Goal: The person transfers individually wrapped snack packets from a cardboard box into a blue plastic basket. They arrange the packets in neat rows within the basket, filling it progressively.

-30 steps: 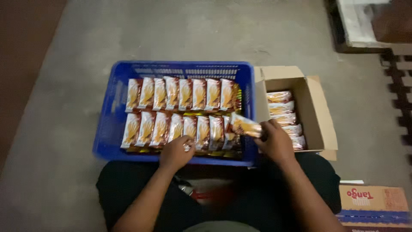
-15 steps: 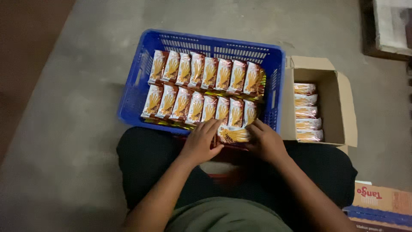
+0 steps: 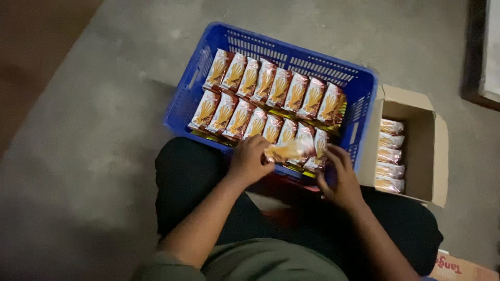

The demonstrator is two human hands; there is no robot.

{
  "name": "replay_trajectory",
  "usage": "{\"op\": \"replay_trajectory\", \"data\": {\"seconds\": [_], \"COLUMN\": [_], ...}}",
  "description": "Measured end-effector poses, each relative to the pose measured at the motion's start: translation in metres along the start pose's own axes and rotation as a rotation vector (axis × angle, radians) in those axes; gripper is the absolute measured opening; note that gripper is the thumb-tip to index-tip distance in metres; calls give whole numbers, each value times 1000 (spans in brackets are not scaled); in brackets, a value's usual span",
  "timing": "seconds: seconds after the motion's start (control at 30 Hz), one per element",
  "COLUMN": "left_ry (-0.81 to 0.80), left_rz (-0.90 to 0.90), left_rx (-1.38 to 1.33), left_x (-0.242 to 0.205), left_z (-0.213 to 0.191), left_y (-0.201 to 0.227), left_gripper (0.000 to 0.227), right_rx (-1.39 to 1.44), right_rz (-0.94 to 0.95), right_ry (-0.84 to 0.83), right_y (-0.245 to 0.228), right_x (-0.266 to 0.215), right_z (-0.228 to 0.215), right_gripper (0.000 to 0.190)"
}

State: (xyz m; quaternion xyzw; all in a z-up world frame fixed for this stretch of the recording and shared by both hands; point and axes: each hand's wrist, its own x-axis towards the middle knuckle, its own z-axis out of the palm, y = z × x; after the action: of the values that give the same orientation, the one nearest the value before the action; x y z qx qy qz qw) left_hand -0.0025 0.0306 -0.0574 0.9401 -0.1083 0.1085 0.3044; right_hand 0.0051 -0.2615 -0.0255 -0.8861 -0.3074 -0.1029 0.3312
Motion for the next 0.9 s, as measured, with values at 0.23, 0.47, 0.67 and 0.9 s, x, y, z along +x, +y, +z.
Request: {"op": "replay_trajectory", "data": {"seconds": [0.23, 0.47, 0.67, 0.9], "left_ry": [95, -113, -270, -392], "left_rz": [-417, -592, -614, -741], "left_rx": [41, 164, 315, 162], "left_x": [29, 56, 61, 61], "left_z": [-10, 4, 31, 68], "left_y": [-26, -58, -74, -109], "left_gripper": [41, 46, 36, 24], "right_rx": [-114, -149, -210, -190], "right_rz": [103, 228, 208, 254], "right_ry": [-98, -200, -239, -268], "right_y": [62, 52, 54, 50], "right_x": [-22, -12, -12, -10], "right_z": [31, 27, 25, 24], "right_gripper": [42, 27, 23, 22]}}
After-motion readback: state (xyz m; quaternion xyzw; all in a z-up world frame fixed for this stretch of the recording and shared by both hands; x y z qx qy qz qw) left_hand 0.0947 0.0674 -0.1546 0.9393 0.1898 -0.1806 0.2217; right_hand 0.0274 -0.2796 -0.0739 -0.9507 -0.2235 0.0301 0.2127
